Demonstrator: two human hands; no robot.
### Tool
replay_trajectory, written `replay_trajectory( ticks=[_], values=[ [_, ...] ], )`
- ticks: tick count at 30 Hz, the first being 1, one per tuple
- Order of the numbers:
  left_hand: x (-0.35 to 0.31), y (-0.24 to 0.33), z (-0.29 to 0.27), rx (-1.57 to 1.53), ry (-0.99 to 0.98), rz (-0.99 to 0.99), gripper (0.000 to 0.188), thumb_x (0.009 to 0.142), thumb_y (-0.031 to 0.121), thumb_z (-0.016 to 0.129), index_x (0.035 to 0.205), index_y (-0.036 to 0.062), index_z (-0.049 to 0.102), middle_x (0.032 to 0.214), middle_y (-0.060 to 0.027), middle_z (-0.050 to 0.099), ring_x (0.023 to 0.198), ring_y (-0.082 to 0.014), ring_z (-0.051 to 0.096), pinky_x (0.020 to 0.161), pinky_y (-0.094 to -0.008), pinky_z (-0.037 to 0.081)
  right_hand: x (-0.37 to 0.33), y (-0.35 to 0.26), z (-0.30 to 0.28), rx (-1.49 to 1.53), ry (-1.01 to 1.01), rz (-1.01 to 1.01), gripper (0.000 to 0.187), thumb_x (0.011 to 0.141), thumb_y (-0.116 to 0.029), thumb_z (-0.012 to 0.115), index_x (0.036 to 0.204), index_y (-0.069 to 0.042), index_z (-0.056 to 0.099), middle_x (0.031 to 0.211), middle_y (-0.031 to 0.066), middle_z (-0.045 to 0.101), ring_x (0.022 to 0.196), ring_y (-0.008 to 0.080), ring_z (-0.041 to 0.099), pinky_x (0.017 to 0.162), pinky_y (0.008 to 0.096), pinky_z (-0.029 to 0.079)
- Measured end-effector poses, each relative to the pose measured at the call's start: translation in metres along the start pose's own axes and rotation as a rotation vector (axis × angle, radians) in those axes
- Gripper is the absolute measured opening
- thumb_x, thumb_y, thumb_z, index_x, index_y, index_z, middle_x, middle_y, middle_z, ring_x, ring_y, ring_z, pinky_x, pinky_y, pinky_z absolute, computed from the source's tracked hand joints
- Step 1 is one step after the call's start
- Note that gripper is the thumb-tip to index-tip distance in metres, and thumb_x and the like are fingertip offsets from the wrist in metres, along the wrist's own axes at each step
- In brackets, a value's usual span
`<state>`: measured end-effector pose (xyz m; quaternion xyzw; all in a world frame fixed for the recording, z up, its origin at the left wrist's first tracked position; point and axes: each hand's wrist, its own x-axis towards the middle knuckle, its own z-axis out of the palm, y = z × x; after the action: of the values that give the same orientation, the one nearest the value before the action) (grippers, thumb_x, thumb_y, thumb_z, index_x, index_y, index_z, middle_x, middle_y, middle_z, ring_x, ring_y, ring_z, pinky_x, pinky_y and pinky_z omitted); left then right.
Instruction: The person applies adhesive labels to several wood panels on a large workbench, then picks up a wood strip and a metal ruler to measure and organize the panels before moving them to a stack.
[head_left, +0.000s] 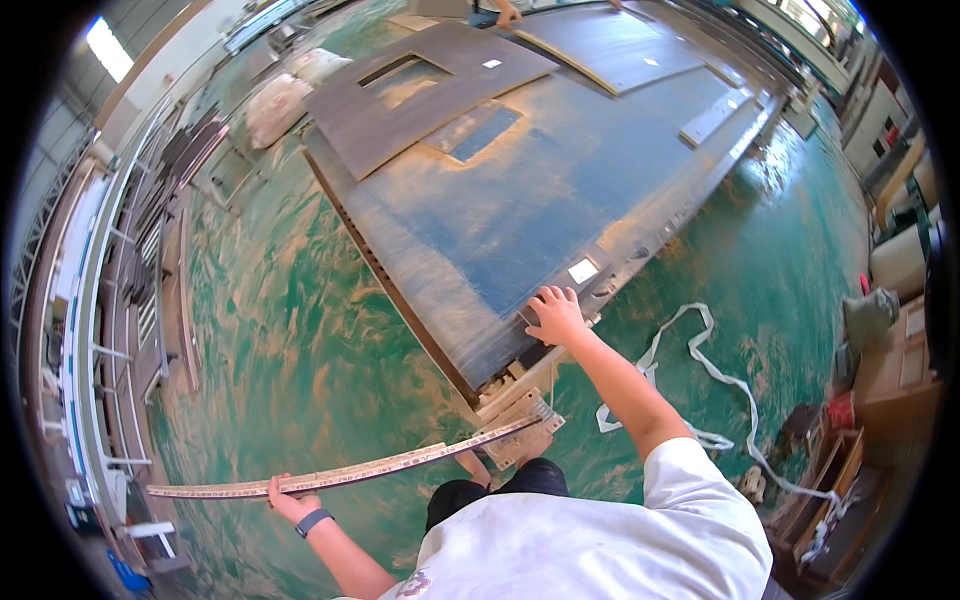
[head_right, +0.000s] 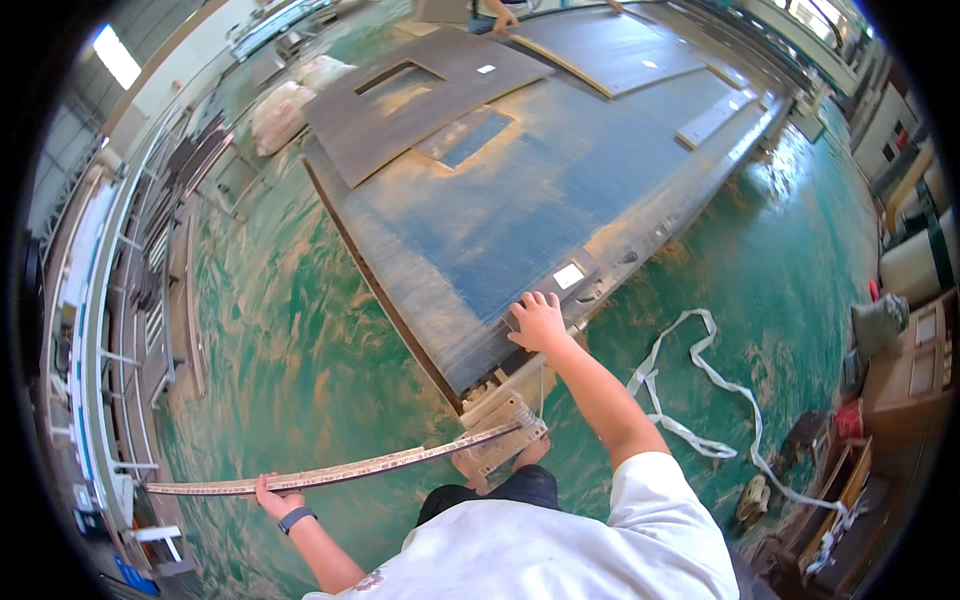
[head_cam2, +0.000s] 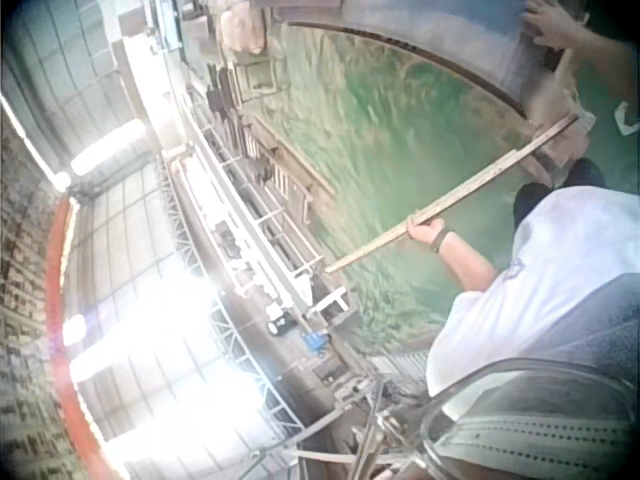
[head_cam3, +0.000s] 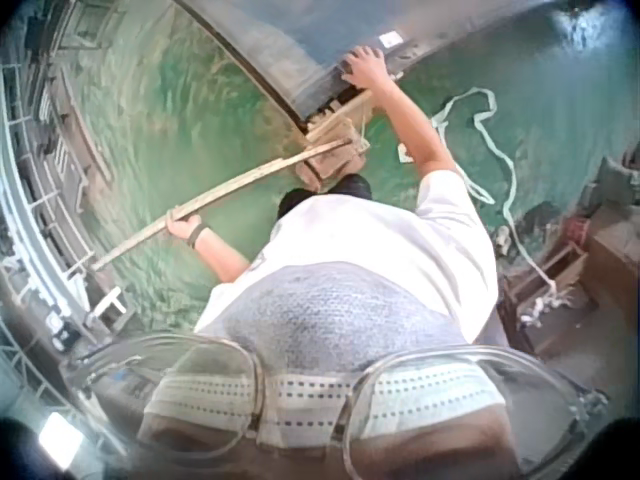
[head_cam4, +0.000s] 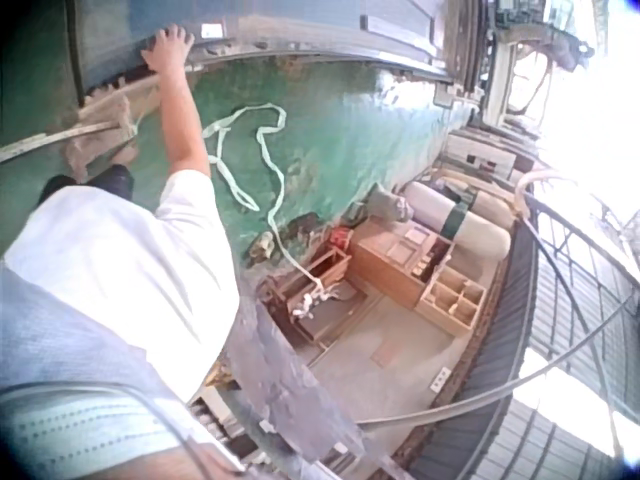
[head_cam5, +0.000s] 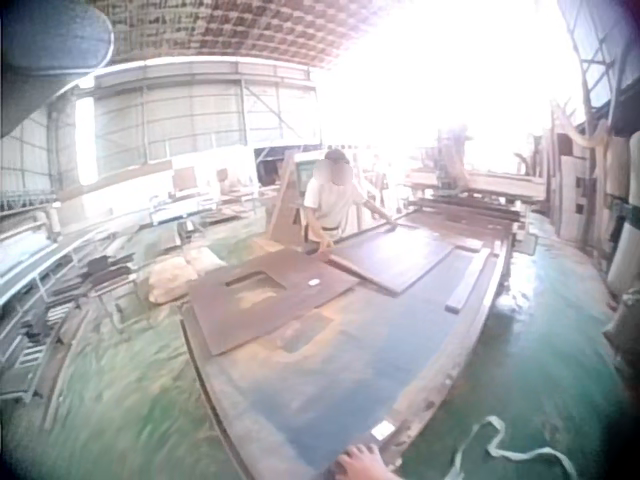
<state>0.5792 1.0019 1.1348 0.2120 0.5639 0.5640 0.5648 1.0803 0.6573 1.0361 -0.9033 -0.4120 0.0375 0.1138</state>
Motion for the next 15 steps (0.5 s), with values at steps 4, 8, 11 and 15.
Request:
replay_trajectory(
  ticks=[4,8,11,15],
  values=[
    [0.001,0.017,-0.020,-0.050,0.022,-0.055,0.027,0.078,0.023,0.063,0.101,0.0161,0.051,0.094,-0.0038,0.054,0.092,-0.0206,0.051,0.081,-0.0559,0.041,0.010,-0.007,0.000,-0.103,-0.004,-0.058,0.054,0.070,-0.040,0.072,0.116,-0.016,0.058,0.122,0.0111,0.051,0.122,0.0296,0.043,0.104,0.0534,0.027],
    [0.034,0.039,-0.045,-0.100,0.046,-0.034,0.037,0.076,0.022,0.064,0.109,0.0154,0.049,0.096,-0.0039,0.053,0.093,-0.0198,0.050,0.081,-0.0559,0.041,0.025,0.004,-0.009,-0.426,0.114,0.045,0.032,0.077,-0.019,0.057,0.107,-0.013,0.063,0.118,0.0109,0.053,0.120,0.0294,0.044,0.106,0.0532,0.026],
    [0.087,0.048,-0.072,-0.142,0.067,0.024,0.042,0.075,0.021,0.065,0.113,0.0169,0.047,0.097,-0.0034,0.052,0.092,-0.0199,0.050,0.080,-0.0540,0.042,0.040,-0.003,-0.015,-0.259,0.229,0.310,0.036,0.074,-0.018,0.063,0.109,-0.013,0.063,0.123,0.0104,0.053,0.121,0.0286,0.044,0.105,0.0483,0.030],
    [0.150,0.057,-0.098,-0.170,0.084,0.005,0.043,0.075,0.021,0.066,0.113,0.0159,0.047,0.098,-0.0030,0.052,0.092,-0.0200,0.050,0.083,-0.0490,0.042,0.042,-0.062,0.004,-0.089,0.152,0.161,0.038,0.073,-0.021,0.067,0.109,-0.012,0.063,0.122,0.0116,0.053,0.119,0.0306,0.046,0.100,0.0452,0.038]
  ],
)
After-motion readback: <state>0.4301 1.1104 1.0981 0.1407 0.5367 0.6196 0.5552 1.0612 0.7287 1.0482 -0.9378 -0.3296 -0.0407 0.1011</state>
